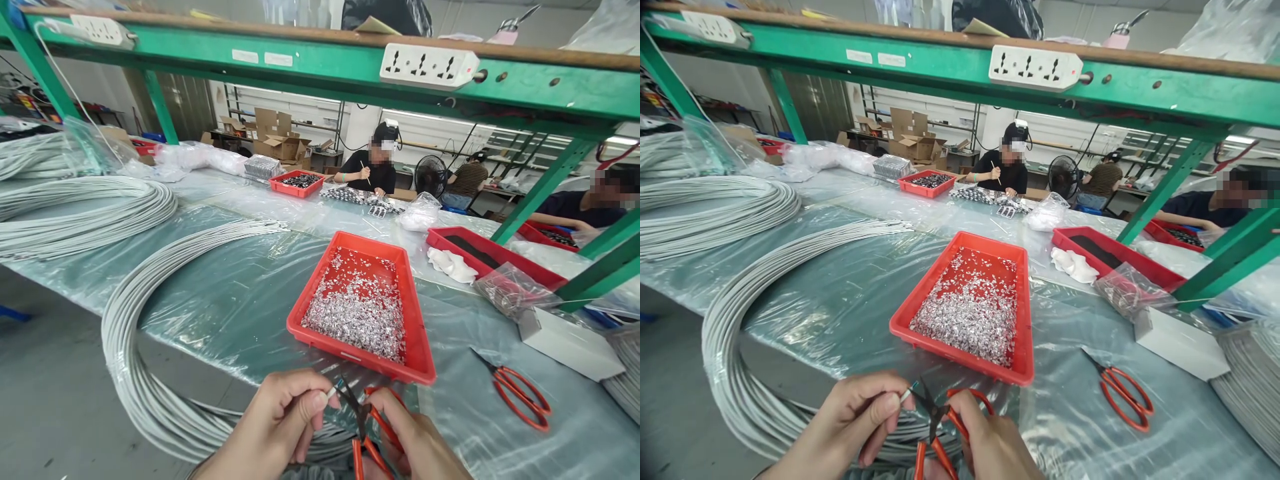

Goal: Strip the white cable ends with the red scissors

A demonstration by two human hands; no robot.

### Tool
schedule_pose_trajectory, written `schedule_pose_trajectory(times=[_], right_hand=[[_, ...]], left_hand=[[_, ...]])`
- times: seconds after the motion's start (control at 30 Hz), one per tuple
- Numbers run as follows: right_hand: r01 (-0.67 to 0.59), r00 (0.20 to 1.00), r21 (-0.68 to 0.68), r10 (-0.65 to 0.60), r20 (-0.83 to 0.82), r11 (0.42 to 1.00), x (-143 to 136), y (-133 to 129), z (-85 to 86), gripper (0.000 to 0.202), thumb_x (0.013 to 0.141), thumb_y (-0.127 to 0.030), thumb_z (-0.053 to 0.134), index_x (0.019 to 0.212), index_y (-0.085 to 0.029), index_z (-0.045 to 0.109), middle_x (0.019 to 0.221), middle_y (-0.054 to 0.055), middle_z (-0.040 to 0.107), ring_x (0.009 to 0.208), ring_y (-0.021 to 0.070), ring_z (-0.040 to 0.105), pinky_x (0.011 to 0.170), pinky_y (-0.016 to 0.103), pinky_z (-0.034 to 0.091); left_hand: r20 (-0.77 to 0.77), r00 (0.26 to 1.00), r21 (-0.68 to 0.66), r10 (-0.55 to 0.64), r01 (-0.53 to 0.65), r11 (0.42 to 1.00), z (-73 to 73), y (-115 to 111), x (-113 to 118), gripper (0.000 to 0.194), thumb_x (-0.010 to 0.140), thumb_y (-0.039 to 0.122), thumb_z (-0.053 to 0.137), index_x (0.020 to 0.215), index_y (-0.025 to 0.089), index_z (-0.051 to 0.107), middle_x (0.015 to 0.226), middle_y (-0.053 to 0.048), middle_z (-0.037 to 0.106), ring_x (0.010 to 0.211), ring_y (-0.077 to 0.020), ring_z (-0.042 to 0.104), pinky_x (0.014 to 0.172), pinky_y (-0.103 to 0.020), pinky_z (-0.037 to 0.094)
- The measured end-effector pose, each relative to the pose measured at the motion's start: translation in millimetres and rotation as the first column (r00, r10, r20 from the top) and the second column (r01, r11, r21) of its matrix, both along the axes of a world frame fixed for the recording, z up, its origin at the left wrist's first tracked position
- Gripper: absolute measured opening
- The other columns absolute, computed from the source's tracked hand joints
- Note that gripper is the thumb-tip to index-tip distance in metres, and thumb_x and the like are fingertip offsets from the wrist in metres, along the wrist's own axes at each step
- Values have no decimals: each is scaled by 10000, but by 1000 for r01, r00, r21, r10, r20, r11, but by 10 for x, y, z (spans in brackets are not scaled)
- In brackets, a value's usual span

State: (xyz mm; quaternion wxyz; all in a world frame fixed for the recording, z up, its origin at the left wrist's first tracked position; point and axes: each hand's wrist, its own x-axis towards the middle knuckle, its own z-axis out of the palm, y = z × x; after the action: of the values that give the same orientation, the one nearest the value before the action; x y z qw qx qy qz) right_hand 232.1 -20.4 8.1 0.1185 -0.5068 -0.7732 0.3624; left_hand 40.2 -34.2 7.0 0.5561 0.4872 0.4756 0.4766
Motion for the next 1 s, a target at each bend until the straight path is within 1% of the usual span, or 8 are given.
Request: schedule_pose_trajectory(times=[0.1, 0.2, 0.37, 0.6, 0.7, 0.8, 0.9, 1.0], right_hand=[[210, 938, 79, -178, -297, 974, 65, 35, -48, 180, 828, -342, 450, 967, -229, 471, 615, -47, 467, 546, 136, 453, 545, 219, 376], [401, 743, 45, -296, -600, 915, 139, 59, -71, 187, 903, -437, 400, 975, -264, 416, 706, -35, 501, 602, 123, 451, 581, 184, 396], [252, 718, -143, -284, -636, 957, 57, 2, -130, 267, 839, -496, 520, 956, -267, 450, 617, -78, 304, 527, 106, 274, 480, 185, 285], [191, 586, -166, -248, -771, 967, -117, 14, -128, 297, 794, -396, 641, 1037, -283, 512, 757, -44, 600, 605, 75, 507, 572, 152, 404], [43, 457, -244, -236, -858, 969, -240, 68, -157, 358, 734, -294, 721, 1043, -272, 541, 907, -5, 657, 654, 80, 571, 587, 172, 412], [-160, 259, -398, -351, -900, 903, -440, 114, -210, 414, 646, -284, 796, 1004, -249, 591, 867, 0, 666, 700, 88, 578, 651, 183, 419], [-276, 145, -470, -447, -883, 839, -627, 146, -250, 430, 579, -266, 840, 953, -227, 632, 682, -48, 584, 584, 47, 494, 551, 138, 356], [-228, 99, -470, -460, -882, 853, -744, 162, -260, 444, 543, -224, 860, 923, -224, 631, 577, -84, 505, 513, 26, 383, 510, 125, 311]], left_hand=[[-5, 1000, 17, -29, 29, 999, 8, -9, -11, 488, 728, 605, 576, 684, 126, 660, 541, 32, 483, 342, -15, 385, 371, -142, 220], [16, 1000, -34, 6, -6, 999, 28, -11, -5, 517, 696, 638, 579, 682, 125, 643, 518, 41, 475, 333, -13, 383, 368, -139, 204], [74, 997, -73, 35, -30, 997, 60, 8, 32, 503, 677, 624, 614, 692, 121, 635, 481, 54, 467, 321, -15, 378, 367, -143, 204], [74, 997, -140, -29, 39, 989, 44, -5, 85, 522, 674, 645, 595, 756, 133, 657, 538, 41, 492, 342, -30, 397, 357, -144, 259], [-63, 998, 101, 12, -5, 995, 16, 6, 79, 312, 785, 477, 596, 739, 177, 672, 611, 16, 531, 538, -95, 495, 532, -197, 390], [-214, 966, 416, 149, -48, 908, 1, 38, 35, 132, 821, 231, 589, 736, 237, 688, 784, -1, 526, 773, -136, 502, 731, -223, 380], [-245, 958, 453, 146, -19, 891, 5, 68, -37, 151, 826, 208, 577, 749, 262, 695, 802, 3, 480, 788, -139, 479, 732, -220, 380], [-234, 968, 402, 91, 11, 916, 9, 69, -97, 137, 838, 218, 567, 783, 256, 687, 789, 8, 509, 767, -132, 503, 714, -215, 401]])
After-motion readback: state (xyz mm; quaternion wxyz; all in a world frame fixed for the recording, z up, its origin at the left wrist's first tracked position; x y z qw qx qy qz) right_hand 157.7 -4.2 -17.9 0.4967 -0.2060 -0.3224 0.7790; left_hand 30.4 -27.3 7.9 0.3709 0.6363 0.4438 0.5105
